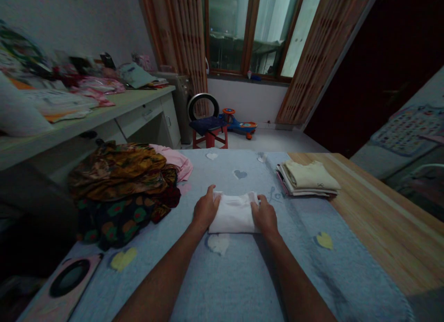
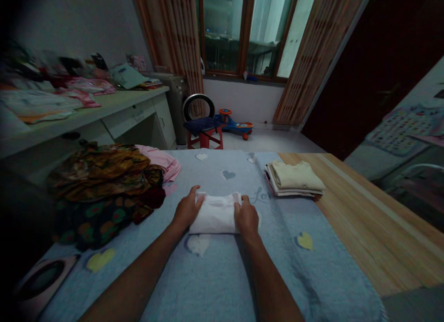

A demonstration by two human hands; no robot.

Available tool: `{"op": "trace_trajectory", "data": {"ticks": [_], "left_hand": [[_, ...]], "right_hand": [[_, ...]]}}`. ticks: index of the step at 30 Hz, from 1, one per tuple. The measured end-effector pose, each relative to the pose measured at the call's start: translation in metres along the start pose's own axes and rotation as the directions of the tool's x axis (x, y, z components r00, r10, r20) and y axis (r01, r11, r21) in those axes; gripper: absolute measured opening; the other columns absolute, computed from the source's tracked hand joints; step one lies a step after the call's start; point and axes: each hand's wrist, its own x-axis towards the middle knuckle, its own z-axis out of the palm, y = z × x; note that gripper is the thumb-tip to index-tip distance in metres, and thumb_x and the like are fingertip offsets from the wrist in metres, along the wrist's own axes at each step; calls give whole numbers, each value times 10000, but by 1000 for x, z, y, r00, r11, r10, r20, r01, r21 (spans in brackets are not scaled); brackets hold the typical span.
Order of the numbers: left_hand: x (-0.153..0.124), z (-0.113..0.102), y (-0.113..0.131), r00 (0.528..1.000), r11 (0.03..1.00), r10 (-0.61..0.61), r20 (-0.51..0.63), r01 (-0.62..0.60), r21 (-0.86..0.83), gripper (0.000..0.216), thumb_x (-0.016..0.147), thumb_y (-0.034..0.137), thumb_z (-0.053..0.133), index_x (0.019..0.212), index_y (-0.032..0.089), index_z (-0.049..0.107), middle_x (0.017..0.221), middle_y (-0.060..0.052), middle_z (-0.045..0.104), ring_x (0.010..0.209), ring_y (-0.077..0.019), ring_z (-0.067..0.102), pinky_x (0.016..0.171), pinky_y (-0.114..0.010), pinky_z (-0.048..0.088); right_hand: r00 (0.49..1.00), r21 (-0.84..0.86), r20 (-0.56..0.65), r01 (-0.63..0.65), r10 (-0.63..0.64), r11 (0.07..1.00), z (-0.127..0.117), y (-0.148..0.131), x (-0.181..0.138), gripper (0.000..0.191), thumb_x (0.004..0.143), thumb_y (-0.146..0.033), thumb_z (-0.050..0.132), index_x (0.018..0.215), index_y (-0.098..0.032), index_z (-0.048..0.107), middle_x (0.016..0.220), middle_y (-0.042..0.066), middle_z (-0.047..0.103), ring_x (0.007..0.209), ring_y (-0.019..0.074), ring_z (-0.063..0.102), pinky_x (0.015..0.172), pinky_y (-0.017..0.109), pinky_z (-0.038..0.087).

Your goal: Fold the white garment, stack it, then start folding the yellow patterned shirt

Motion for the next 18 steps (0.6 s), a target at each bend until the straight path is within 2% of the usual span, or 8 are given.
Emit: {"op": "trace_trajectory", "data": {"ticks": [2, 4, 7, 9, 12, 14, 18], "left_hand": [[-2, 4, 0, 1000, 987, 12, -5, -11, 159, 484, 971, 340, 462, 1428, 190, 405, 1011, -137, 724, 902, -274, 694, 748, -343, 485], [-4, 5, 0, 997, 968, 51, -57, -36, 247, 500, 974, 339, 455, 1438, 164, 391, 1068, -146, 706, 917, -270, 685, 752, -345, 488], [-9, 3, 4, 968, 936, 171, -184, -101, 339, 447, 972, 290, 442, 1389, 130, 451, 1159, -160, 660, 1018, -274, 640, 851, -381, 484], [-17, 5, 9, 930, 904, 311, -196, -226, 362, 370, 975, 227, 402, 1311, 137, 528, 1185, -148, 649, 1082, -266, 607, 937, -403, 462], [-32, 18, 18, 834, 802, 550, -54, -508, 314, 366, 991, 187, 335, 1273, 163, 568, 1273, -114, 633, 1197, -226, 562, 1070, -406, 398], [-40, 32, 21, 785, 746, 618, 38, -601, 287, 395, 1001, 257, 363, 1349, 159, 522, 1417, -112, 552, 1343, -243, 461, 1143, -445, 327], [-44, 51, 19, 793, 753, 590, 149, -608, 254, 491, 981, 379, 432, 1434, 191, 455, 1525, -96, 447, 1432, -259, 363, 1177, -480, 279]], "right_hand": [[1000, -146, 29, -5, 10, 989, 0, -3, -4, 322, 956, -343, 454, 1211, -177, 560, 948, 124, 725, 875, 245, 686, 700, 288, 423], [999, -205, 41, -4, 13, 979, 1, -4, -5, 319, 969, -349, 442, 1217, -181, 554, 949, 122, 725, 874, 244, 687, 696, 290, 418], [999, -198, 29, -26, 32, 980, 2, -4, -5, 325, 974, -357, 434, 1220, -181, 552, 967, 118, 721, 899, 240, 682, 717, 295, 421], [1000, -159, 5, -28, 29, 987, 3, -3, -3, 343, 966, -348, 442, 1245, -177, 543, 1021, 119, 712, 941, 236, 672, 746, 295, 425], [999, -81, -43, 12, -16, 997, 4, 0, 1, 413, 946, -319, 458, 1327, -166, 503, 1179, 123, 667, 1038, 215, 639, 811, 280, 424], [999, -36, -39, 30, -31, 999, 5, 3, 6, 410, 942, -321, 455, 1315, -168, 529, 1194, 114, 656, 1043, 205, 628, 832, 272, 419], [997, 39, 1, 72, -72, 997, 5, 9, 20, 321, 936, -338, 463, 1153, -173, 633, 1042, 92, 676, 940, 194, 626, 816, 268, 412]]}}
